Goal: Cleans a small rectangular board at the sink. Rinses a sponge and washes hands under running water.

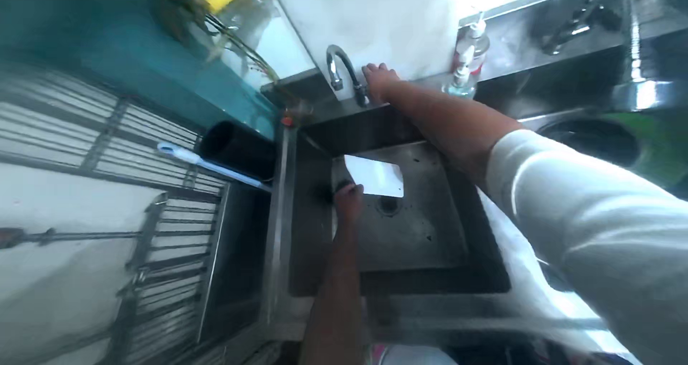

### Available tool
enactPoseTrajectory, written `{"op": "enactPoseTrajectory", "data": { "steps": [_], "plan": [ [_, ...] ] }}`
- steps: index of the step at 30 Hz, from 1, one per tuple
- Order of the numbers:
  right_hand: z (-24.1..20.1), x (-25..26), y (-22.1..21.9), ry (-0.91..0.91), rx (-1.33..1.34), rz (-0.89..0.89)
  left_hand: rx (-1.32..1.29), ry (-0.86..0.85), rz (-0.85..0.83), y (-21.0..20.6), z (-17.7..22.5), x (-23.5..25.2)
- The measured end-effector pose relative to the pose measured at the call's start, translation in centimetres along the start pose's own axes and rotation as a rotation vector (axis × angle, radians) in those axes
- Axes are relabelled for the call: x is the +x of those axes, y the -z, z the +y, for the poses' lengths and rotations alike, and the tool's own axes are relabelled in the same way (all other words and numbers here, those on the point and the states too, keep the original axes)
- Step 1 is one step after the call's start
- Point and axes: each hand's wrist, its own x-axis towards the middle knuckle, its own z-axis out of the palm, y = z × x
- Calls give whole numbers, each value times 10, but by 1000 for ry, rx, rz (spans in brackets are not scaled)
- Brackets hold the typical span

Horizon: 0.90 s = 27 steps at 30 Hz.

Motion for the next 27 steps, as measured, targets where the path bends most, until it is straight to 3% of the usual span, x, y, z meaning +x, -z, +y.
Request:
{"op": "enactPoseTrajectory", "data": {
  "steps": [3, 6, 8, 12, 14, 21, 27],
  "plan": [
    [-4, 12, -20, -13, -182, 17, 93, 5, -88, 7, 16, 15],
    [-13, -11, -49, -20, -263, -94, 85, 10, -123, 2, 21, 33],
    [-30, -26, -53, -25, -173, -196, 58, 22, -129, -3, 26, 42],
    [-60, -23, -58, 194, 214, -263, -38, 35, -125, -19, 34, 64],
    [-65, -21, -58, 197, 289, -278, -60, 51, -121, -24, 40, 73],
    [-19, -47, -27, 144, 165, -316, 68, 94, -67, -34, 61, 93],
    [43, -131, -9, 40, 484, -126, 66, 189, -68, -41, 48, 113]
  ]
}}
